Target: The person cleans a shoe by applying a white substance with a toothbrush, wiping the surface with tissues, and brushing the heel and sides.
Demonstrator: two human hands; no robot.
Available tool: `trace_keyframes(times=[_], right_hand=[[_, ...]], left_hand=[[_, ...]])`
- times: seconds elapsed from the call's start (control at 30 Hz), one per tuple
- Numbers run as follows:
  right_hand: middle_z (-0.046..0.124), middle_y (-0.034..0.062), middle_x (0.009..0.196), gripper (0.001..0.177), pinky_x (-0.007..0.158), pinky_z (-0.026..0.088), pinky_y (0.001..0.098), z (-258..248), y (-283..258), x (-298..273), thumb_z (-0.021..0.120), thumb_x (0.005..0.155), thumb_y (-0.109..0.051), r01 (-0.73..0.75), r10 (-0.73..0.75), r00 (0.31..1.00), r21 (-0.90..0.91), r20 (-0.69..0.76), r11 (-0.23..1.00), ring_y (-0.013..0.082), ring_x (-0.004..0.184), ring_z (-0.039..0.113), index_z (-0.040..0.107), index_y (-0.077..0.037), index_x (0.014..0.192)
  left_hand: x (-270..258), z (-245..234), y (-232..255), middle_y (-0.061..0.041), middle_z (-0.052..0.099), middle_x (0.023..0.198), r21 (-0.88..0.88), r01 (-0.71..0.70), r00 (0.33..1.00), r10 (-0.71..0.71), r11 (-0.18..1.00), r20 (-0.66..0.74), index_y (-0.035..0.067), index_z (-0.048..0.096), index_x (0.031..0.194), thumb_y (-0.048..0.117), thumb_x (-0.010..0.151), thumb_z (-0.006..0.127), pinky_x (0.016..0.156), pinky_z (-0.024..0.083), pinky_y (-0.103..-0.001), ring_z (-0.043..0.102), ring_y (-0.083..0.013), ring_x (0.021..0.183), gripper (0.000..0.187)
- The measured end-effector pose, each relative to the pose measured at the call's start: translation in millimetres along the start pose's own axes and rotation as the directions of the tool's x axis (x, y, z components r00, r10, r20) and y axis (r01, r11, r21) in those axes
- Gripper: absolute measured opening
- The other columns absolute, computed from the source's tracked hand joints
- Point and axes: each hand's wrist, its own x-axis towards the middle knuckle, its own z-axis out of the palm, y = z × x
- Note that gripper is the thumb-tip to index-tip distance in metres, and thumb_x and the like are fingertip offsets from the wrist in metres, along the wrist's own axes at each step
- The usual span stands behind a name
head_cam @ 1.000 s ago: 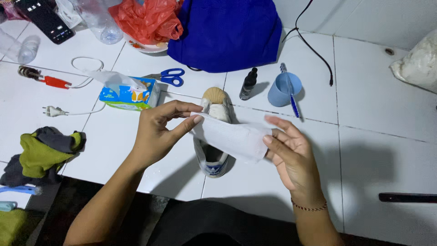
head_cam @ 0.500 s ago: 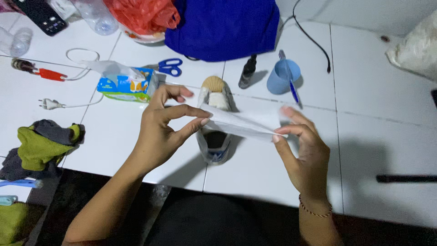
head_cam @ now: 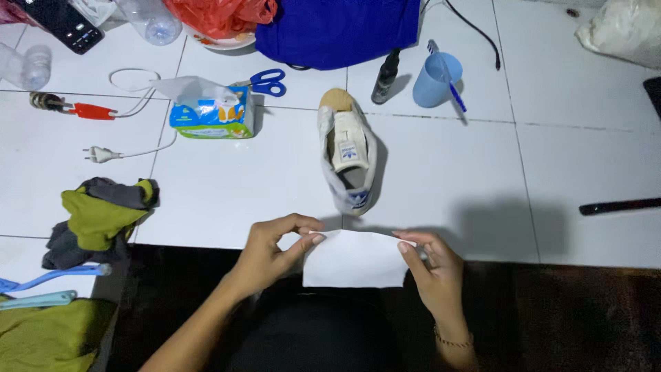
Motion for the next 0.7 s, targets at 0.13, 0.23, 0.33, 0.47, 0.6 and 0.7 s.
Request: trace_keyframes(times=[0.13,0.23,0.33,0.47,0.6,0.7], right_hand=[[0.077,0.007,0.104,0.01,0.085,0.056,0.0255,13,33,-4,0.068,0.091,-0.012,-0.017,0.018,1.0,0.026,-0.006,1.0,0.0148,0.098,0.072,0.073,-0.006,0.098],[0.076,0.0203,0.102,0.012,0.094,0.051,0.0473,14,63,12,0.07,0.092,-0.011,0.008,-0.008,1.0,-0.019,-0.005,1.0,0.0329,0.102,0.071,0.072,0.0,0.098],[0.075,0.0188,0.088,0.01,0.068,0.05,0.0362,11,92,34,0.066,0.094,-0.003,0.074,-0.077,0.996,0.071,0.049,0.995,0.0211,0.066,0.062,0.072,0.0,0.102],[0.073,0.0091,0.081,0.011,0.06,0.048,0.0257,6,93,64,0.069,0.093,-0.004,0.091,-0.102,0.992,0.138,0.077,0.986,0.0113,0.065,0.058,0.072,-0.003,0.103],[0.073,0.0101,0.088,0.018,0.065,0.049,0.0242,5,122,91,0.068,0.091,-0.002,0.041,-0.081,0.987,0.271,0.138,0.962,0.0104,0.074,0.06,0.07,-0.001,0.109],[0.073,0.0088,0.088,0.016,0.071,0.048,0.0257,4,147,106,0.068,0.092,-0.004,0.01,-0.065,0.979,0.275,0.192,0.961,0.0116,0.077,0.058,0.07,-0.002,0.107]], left_hand=[[-13,6,-22,-0.001,0.08,0.097,-0.061,0.108,0.992,-0.104,0.992,0.066,0.009,0.075,0.114,0.026,0.085,0.075,0.079,0.055,-0.023,0.07,-0.0092,0.089,0.033],[-10,15,-23,-0.018,0.078,0.077,-0.002,0.116,0.991,-0.115,0.993,0.063,0.008,0.08,0.099,0.018,0.084,0.079,0.08,0.058,-0.045,0.077,-0.0324,0.081,0.018],[1,23,-23,-0.022,0.077,0.079,0.041,0.087,0.993,-0.09,0.995,0.081,0.004,0.078,0.097,0.007,0.086,0.074,0.083,0.057,-0.05,0.075,-0.0397,0.08,0.013],[21,37,-36,-0.015,0.079,0.085,0.07,0.073,0.997,-0.073,0.995,0.007,0.007,0.078,0.099,0.012,0.088,0.075,0.085,0.056,-0.045,0.076,-0.0323,0.087,0.012],[36,44,-43,-0.015,0.079,0.082,0.083,0.108,0.993,-0.103,0.991,-0.064,0.007,0.078,0.097,0.013,0.087,0.077,0.084,0.056,-0.045,0.075,-0.0332,0.086,0.012],[42,49,-53,-0.014,0.078,0.081,0.104,0.136,0.987,-0.127,0.985,-0.094,0.009,0.078,0.097,0.014,0.088,0.076,0.084,0.055,-0.046,0.075,-0.0338,0.087,0.011]])
